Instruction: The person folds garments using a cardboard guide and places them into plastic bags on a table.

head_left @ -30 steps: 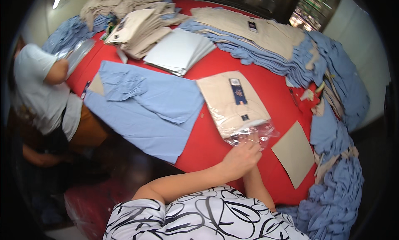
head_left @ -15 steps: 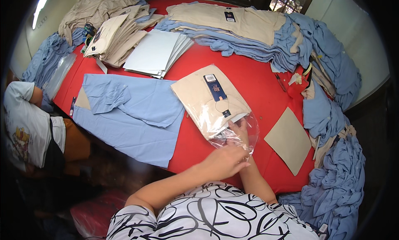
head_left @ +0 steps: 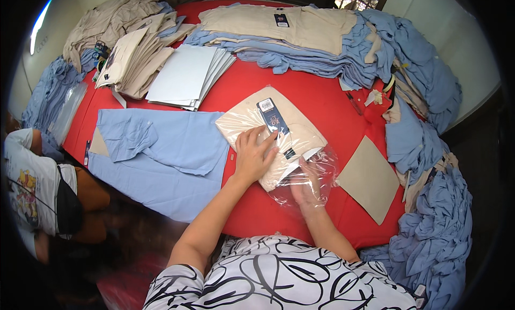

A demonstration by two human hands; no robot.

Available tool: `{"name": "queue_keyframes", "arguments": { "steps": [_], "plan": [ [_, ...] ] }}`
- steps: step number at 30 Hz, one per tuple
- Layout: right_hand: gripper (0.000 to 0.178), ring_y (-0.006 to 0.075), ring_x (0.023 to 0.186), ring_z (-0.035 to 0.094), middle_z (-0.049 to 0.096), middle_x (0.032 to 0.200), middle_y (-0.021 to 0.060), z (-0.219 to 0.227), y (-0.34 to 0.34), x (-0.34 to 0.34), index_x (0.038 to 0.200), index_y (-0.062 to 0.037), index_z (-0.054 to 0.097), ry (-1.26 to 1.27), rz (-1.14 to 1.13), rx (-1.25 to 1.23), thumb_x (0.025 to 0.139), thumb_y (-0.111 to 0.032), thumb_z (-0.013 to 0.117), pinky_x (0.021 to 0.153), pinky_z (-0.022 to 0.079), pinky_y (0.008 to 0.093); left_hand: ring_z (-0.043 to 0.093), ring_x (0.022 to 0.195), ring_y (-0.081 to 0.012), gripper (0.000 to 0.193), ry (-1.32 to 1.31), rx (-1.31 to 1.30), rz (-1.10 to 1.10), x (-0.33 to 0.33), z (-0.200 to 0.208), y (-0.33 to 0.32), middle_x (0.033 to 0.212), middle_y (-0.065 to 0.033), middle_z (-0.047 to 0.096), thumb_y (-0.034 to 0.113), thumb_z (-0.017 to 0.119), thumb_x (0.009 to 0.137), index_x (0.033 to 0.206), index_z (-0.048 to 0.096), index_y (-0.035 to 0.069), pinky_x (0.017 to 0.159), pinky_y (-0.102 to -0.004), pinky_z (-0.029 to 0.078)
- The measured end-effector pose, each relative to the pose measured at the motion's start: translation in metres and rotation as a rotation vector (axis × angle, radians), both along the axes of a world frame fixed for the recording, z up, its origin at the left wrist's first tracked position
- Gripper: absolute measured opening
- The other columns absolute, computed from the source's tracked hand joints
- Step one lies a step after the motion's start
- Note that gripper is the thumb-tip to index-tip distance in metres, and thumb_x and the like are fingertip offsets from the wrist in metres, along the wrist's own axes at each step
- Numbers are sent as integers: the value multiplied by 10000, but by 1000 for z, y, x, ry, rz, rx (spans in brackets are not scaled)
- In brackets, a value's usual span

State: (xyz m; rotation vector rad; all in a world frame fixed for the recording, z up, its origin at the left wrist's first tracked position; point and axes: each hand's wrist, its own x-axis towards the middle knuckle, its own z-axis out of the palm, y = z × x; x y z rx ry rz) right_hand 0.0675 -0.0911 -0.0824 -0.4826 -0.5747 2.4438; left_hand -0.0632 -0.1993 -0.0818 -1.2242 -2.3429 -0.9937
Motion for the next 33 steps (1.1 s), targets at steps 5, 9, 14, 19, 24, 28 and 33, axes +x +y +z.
{"name": "queue_keyframes", "arguments": {
  "steps": [5, 9, 14, 19, 24, 28, 33],
  "plan": [
    [503, 255, 1203, 541, 528, 1356, 123, 40, 46, 0, 1408, -59, 462, -202, 59, 1220, 923, 57, 530, 1053, 402, 328, 427, 1329, -351, 516, -387, 411, -320, -18, 27, 25, 1419, -163, 457, 231, 663, 900, 1377, 538, 80, 1117, -418, 330],
    [489, 312, 1325, 427, 444, 1450, 143, 76, 72, -26, 1385, -184, 548, -235, 190, 2115, 918, -43, 560, 1115, 331, 430, 377, 1382, -338, 704, -498, 657, -29, -13, 50, 18, 1468, -174, 400, 181, 757, 831, 1441, 426, 65, 1129, -418, 337],
    [446, 351, 1495, 131, 312, 1574, 68, 7, 92, -38, 1378, -392, 538, -324, 405, 2451, 939, -334, 589, 1136, 76, 698, 543, 1090, -303, 643, -59, -30, -148, -16, -18, -24, 1322, -140, 504, 77, 770, 707, 1309, 545, 81, 918, -407, 463],
    [462, 358, 1481, 167, 345, 1563, 29, -7, 68, -33, 1415, -361, 500, -430, 614, 2351, 966, -468, 499, 1157, 23, 665, 559, 1031, -280, 399, 0, -26, -229, -17, -17, -19, 1157, -63, 611, 86, 737, 755, 1140, 634, 80, 896, -393, 467],
    [566, 398, 1469, 167, 357, 1550, 96, 12, 65, -2, 1449, -204, 467, -763, 493, 2392, 939, -427, 564, 1153, 101, 653, 568, 975, -259, 260, 75, -44, -205, -20, -20, -13, 1045, -43, 634, 93, 715, 775, 1029, 659, 85, 857, -381, 470],
    [489, 341, 1302, 474, 590, 1299, 185, 70, 48, 11, 1338, -61, 572, -737, 838, 2175, 934, -336, 597, 1084, 362, 481, 564, 962, -256, 194, 130, -2, -236, -19, -14, -12, 997, -41, 618, 86, 692, 784, 974, 653, 86, 847, -380, 466],
    [482, 335, 1250, 522, 581, 1306, 185, 100, 86, -94, 1376, -152, 558, -587, 251, 1990, 953, -383, 567, 1063, 372, 450, 563, 948, -250, 145, 142, -49, -290, -21, -12, -11, 933, -34, 594, 82, 687, 767, 903, 635, 85, 849, -378, 462]
  ]
}}
